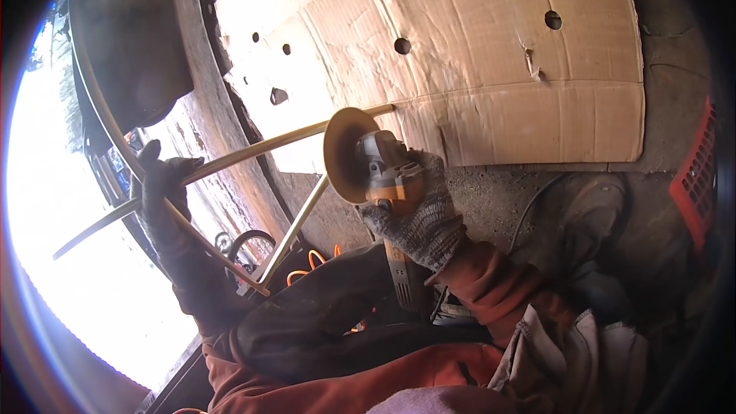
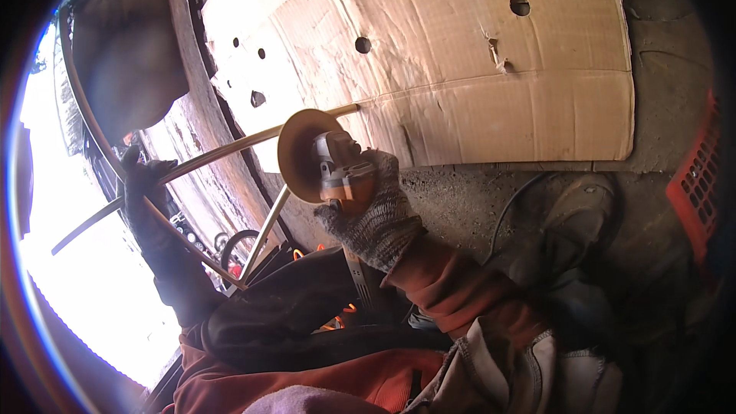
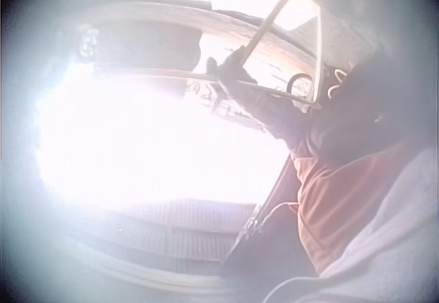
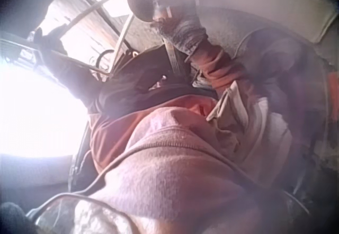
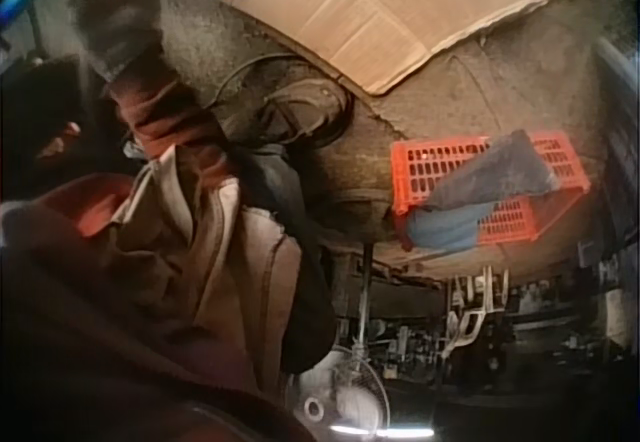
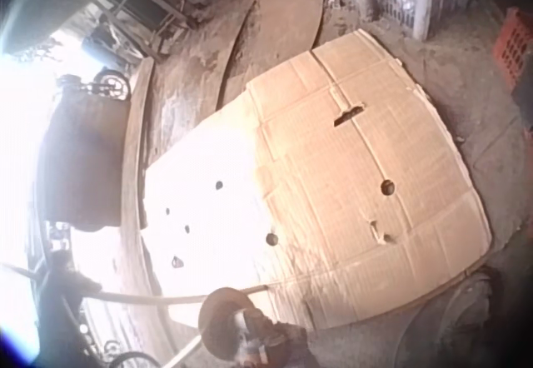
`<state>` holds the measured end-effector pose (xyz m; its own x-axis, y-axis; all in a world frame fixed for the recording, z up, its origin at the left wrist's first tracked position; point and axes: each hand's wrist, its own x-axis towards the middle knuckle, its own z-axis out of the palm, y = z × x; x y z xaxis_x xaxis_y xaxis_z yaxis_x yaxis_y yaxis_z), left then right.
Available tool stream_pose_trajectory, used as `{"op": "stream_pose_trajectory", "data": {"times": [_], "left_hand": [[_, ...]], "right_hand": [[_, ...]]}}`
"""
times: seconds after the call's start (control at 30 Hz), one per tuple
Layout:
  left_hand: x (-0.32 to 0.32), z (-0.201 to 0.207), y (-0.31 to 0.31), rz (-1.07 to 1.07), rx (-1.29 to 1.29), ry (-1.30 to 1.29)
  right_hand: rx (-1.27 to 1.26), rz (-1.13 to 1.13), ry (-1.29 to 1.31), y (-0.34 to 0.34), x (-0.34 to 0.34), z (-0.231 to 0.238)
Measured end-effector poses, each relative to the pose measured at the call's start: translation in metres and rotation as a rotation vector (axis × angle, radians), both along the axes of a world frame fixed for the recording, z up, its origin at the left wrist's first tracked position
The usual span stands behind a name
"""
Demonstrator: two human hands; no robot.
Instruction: The person is using an angle grinder to sand the joints and tubes of a gold-colored metal frame. They rotate the frame by hand to access different sections while it rests on cardboard.
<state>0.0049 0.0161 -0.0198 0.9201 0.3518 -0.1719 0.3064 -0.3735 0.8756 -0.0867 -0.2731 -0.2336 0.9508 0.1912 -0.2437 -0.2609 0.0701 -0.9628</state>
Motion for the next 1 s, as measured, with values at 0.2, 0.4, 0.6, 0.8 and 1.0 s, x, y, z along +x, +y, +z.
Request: {"op": "stream_pose_trajectory", "data": {"times": [0.2, 0.4, 0.6, 0.8, 1.0], "left_hand": [[0.006, -0.008, 0.017, 0.022, -0.082, 0.054], [0.017, -0.019, 0.035, -0.105, -0.349, 0.055], [0.024, -0.022, 0.026, 0.021, -0.281, 0.062], [0.035, -0.020, 0.013, 0.109, -0.224, 0.113], [0.049, -0.046, 0.023, 0.107, -0.215, 0.147]], "right_hand": [[0.331, -0.027, 0.494, -0.007, 0.007, 0.001], [0.268, -0.039, 0.234, 0.006, -0.010, 0.005], [0.190, 0.013, 0.256, 0.003, 0.001, -0.008], [0.275, -0.035, 0.395, -0.001, -0.002, -0.013], [0.152, 0.001, 0.262, -0.002, -0.006, -0.009]]}}
